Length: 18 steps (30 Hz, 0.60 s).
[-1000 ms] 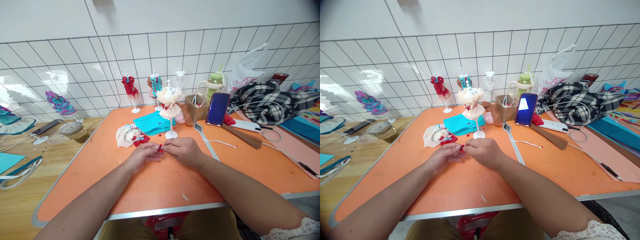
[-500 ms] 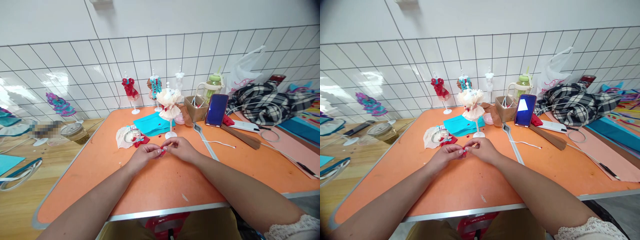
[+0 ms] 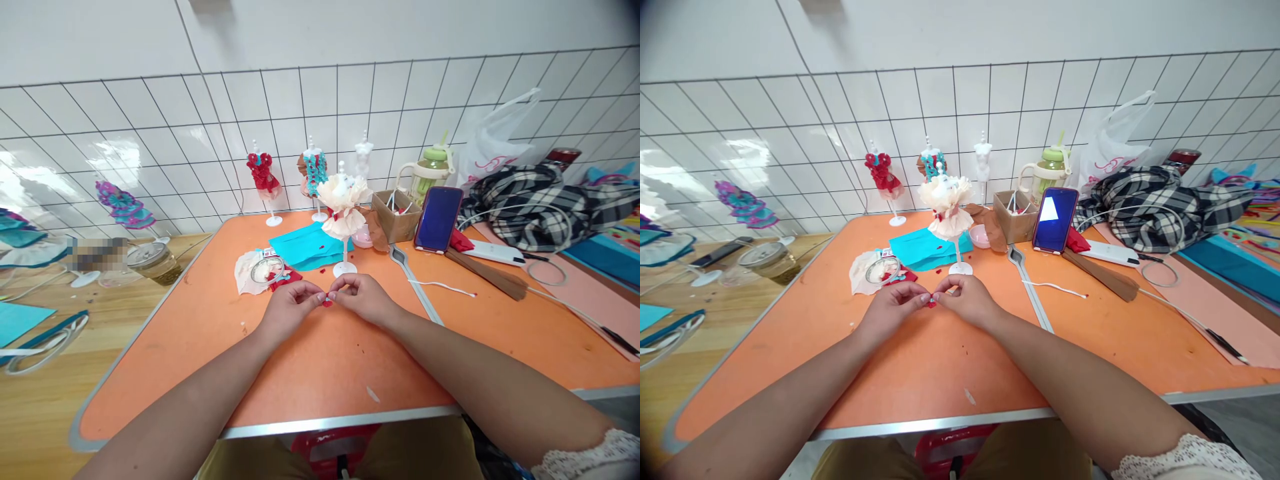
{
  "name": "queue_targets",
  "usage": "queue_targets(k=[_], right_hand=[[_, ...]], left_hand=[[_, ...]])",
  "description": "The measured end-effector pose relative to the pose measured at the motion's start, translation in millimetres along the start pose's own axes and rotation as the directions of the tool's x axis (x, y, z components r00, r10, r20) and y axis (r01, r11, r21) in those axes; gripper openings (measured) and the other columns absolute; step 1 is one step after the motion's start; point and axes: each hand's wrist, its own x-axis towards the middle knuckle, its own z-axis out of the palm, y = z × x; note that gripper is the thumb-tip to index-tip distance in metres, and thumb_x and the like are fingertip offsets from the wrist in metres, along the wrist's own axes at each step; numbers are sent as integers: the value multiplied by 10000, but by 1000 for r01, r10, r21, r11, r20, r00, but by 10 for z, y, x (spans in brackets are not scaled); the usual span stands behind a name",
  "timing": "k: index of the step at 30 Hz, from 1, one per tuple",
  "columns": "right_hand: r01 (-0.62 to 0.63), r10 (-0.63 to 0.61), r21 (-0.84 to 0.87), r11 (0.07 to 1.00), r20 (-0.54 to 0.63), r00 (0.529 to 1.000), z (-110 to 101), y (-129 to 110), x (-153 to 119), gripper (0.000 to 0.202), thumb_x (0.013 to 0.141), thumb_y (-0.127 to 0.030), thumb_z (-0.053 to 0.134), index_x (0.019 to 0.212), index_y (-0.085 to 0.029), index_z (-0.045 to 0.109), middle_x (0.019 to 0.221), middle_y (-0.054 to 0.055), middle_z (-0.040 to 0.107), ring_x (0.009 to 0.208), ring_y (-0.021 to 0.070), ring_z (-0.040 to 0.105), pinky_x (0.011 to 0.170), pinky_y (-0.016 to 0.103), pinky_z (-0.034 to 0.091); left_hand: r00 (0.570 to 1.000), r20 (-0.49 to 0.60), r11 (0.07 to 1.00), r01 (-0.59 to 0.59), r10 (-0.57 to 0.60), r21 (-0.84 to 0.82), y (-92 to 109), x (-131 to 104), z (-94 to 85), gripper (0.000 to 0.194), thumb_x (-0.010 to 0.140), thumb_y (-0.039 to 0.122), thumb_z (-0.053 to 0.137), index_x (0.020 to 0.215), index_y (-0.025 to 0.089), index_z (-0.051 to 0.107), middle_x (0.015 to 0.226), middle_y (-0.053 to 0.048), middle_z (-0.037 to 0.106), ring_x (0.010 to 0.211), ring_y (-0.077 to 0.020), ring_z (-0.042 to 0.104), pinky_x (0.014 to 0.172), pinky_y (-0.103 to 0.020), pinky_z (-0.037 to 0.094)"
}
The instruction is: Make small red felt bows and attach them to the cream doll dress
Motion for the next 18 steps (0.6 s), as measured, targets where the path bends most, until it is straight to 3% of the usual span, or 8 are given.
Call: queue_targets(k=[4,9,14,18], right_hand=[[-47,48,64,997,-6,999,20,-59,-28,191,731,-362,614,767,-178,579,494,-73,422,413,55,325,388,171,219],[-61,56,156,986,33,998,31,-101,-47,236,731,-335,610,912,-184,596,798,3,587,563,84,509,413,170,366],[-58,59,115,992,-1,998,39,-75,-26,166,698,-292,645,796,-164,606,641,-22,556,483,55,414,404,157,317],[-94,96,228,969,1,995,37,-73,-19,193,690,-326,650,788,-177,576,680,-19,560,521,74,473,412,168,364]], left_hand=[[998,-65,998,21,-25,-57,-28,19,-8,272,706,403,696,788,146,669,787,-57,708,750,-182,663,713,-289,520],[998,-60,998,-4,9,69,-14,17,-2,273,710,417,685,781,154,687,754,-47,711,719,-174,648,655,-255,490],[998,-63,991,19,-11,133,23,-4,7,290,729,438,651,764,152,688,738,-47,702,699,-170,624,629,-249,467],[996,-53,997,69,-68,18,6,1,19,323,714,459,660,761,139,661,735,-50,673,712,-166,612,674,-273,490]])
